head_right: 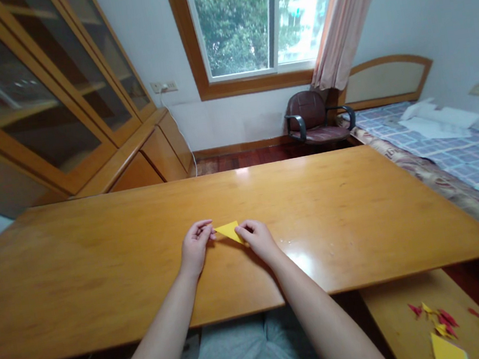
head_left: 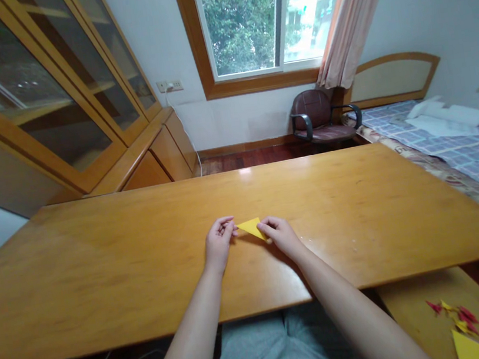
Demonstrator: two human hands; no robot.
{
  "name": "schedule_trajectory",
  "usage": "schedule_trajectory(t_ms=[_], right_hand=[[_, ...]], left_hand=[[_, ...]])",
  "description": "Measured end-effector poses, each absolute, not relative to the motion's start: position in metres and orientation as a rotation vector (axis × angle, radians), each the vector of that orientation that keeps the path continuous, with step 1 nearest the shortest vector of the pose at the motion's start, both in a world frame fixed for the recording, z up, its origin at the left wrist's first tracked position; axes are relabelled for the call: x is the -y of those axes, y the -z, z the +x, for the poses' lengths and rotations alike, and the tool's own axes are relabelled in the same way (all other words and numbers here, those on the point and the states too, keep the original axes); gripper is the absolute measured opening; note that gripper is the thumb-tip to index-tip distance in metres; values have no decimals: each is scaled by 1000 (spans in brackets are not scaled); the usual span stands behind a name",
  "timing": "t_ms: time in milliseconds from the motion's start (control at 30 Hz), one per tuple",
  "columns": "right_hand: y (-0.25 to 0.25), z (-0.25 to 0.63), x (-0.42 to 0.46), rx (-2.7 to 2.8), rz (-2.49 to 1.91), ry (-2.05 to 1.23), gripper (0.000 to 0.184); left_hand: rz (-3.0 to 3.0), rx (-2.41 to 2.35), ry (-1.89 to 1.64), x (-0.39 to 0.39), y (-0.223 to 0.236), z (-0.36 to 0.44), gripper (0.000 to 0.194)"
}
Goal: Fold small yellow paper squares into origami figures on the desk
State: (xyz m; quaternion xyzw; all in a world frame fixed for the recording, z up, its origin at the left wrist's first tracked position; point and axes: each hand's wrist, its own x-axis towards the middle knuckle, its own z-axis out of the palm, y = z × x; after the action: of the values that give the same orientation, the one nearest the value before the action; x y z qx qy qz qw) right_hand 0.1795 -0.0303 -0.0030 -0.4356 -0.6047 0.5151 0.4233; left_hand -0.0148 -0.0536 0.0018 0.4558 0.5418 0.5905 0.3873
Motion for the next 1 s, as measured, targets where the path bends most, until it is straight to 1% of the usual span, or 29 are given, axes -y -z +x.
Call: schedule_trajectory(t_ms=[167, 300, 367, 600, 1000], right_hand=[[3, 180, 30, 1497, -1093, -1301, 32], [3, 179, 30, 1523, -1070, -1300, 32], [4, 179, 30, 1538, -1068, -1296, 32], [0, 178, 33, 1571, -1075, -1298, 32], [4, 180, 31, 1554, -1096, -1286, 31]], left_hand=[[1221, -1360, -1444, 55, -2, -12, 32], [1311, -1367, -1295, 55, 0, -10, 27], [1315, -1374, -1273, 55, 1, -10, 26], [1214, -1307, -1389, 55, 0, -11, 32], [1154, -1277, -1458, 53, 0, -12, 40]])
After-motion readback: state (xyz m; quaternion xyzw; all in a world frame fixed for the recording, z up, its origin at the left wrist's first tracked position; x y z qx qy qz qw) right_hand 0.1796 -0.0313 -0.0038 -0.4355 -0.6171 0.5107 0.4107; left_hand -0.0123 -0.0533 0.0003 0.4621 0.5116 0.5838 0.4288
